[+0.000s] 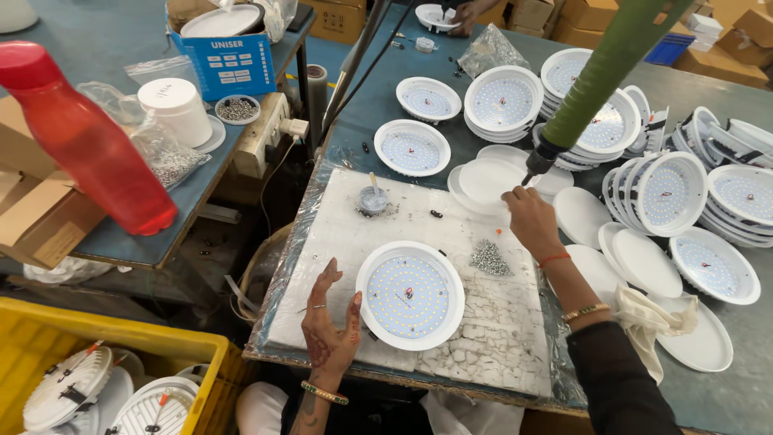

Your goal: The person assembles LED lights by cleaning the LED plate with a cloth, applying adhesive, and then attaching a white circular cover to the base.

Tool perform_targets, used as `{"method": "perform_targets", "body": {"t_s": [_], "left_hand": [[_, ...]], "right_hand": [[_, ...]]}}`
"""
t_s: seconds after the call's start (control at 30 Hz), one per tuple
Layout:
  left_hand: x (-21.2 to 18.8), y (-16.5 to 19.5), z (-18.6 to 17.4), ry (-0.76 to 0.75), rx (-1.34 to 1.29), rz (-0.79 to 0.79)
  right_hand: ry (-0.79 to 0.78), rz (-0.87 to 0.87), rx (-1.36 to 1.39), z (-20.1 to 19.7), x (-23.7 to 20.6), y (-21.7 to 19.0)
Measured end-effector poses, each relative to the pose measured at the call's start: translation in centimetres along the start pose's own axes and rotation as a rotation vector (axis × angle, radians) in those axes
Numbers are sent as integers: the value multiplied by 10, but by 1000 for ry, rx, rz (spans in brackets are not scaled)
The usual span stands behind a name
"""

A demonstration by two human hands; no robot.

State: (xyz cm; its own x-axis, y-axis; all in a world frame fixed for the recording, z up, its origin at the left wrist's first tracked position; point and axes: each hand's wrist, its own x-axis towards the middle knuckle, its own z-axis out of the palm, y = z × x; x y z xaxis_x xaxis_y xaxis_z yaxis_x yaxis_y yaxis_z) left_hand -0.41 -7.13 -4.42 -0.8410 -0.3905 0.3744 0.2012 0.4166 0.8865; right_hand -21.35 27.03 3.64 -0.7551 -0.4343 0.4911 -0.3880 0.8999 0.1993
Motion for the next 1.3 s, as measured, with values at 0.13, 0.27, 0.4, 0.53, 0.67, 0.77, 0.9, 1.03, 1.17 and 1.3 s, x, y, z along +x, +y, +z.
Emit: {"method": "perform_targets", "body": {"t_s": [0.13, 0.27, 0.4, 0.53, 0.67, 0.77, 0.9, 1.03, 1.17, 1.3], "left_hand": [[1, 0, -2, 42, -42, 74], [5, 2, -6, 26, -131, -62], [12, 8, 4, 6, 190, 244], [11, 21, 26, -159, 277, 282], [6, 36, 38, -205, 128, 126], [-7, 46, 42, -156, -79, -23], [-17, 45, 45, -73, -222, -103], [14, 22, 45, -153, -176, -149], [56, 8, 47, -320, -146, -99], [67, 24, 52, -480, 3, -385]], "right_hand": [[221, 23, -64, -33, -16, -8], [489, 215, 339, -79, -64, -24], [675, 538, 985, -113, -116, -45], [790, 589, 1391, -121, -145, -63], [753, 692, 1565, -107, -161, -73], [705, 744, 1661, -88, -174, -80], [652, 878, 1857, -56, -183, -89], [609, 1004, 1962, -45, -195, -93], [551, 963, 1964, -48, -204, -87], [564, 989, 1951, -50, -210, -83]]}}
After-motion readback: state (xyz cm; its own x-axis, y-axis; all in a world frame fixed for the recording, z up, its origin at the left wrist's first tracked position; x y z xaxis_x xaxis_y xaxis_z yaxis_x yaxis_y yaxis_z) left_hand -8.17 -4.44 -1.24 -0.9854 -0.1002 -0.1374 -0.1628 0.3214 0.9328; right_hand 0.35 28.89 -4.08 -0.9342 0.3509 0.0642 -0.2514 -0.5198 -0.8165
